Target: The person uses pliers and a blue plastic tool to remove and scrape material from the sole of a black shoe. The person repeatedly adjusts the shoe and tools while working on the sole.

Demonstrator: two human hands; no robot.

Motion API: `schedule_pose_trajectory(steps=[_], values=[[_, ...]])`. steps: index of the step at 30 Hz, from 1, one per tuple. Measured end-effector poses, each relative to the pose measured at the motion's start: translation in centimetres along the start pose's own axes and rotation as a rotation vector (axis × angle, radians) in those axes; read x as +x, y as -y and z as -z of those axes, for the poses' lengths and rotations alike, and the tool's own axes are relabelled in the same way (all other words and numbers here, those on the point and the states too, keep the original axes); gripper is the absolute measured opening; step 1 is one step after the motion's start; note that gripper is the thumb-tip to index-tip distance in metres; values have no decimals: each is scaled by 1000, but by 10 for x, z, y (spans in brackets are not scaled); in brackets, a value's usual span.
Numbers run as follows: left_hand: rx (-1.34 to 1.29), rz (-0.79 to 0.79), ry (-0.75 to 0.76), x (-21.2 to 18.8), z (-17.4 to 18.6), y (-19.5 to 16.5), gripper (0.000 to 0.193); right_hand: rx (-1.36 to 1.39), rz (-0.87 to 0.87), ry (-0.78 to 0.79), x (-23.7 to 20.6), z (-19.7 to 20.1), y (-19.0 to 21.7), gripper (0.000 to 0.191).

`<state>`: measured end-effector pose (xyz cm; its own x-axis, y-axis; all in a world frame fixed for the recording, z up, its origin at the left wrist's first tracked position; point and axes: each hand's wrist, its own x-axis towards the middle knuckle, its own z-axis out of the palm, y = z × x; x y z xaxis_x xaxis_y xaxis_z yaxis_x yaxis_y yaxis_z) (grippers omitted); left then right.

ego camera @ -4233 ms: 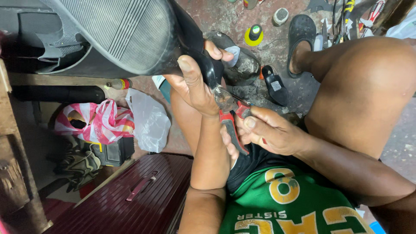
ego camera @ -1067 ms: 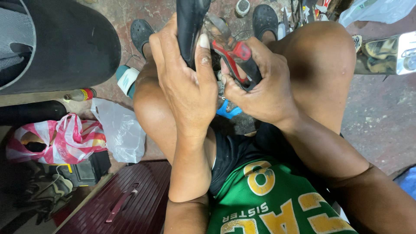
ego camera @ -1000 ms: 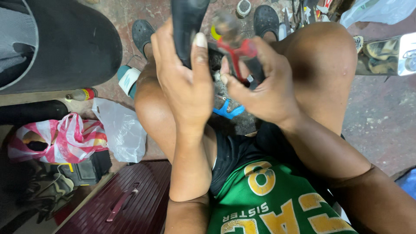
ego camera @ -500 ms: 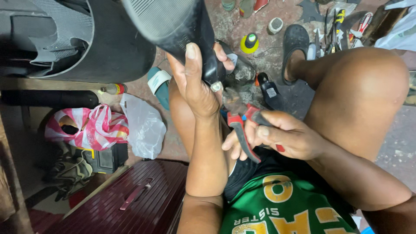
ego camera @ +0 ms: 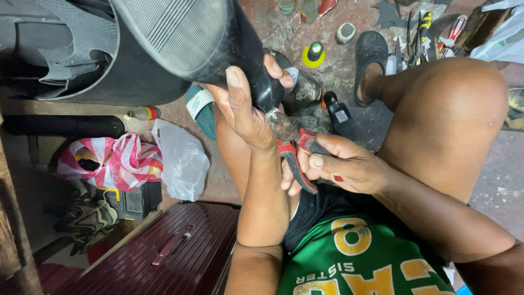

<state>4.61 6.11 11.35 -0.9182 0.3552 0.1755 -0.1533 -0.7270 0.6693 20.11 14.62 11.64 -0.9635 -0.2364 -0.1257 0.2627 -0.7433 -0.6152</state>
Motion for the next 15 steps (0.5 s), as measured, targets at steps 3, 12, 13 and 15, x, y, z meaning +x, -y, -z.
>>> schedule_pose_trajectory(steps=[3,12,13,15], values=[[-28,-65,6,-1,1,1,40,51,-8,32,1,0,-7,26],[-7,-34,-6,-2,-1,-2,40,-97,14,-102,1,-10,-10,39],[-9,-20,9,-1,-1,-3,42,-88,-16,-119,1,-10,-9,39],[14,6,38,0,1,-4,40,-72,-75,-156,1,-10,-6,40]])
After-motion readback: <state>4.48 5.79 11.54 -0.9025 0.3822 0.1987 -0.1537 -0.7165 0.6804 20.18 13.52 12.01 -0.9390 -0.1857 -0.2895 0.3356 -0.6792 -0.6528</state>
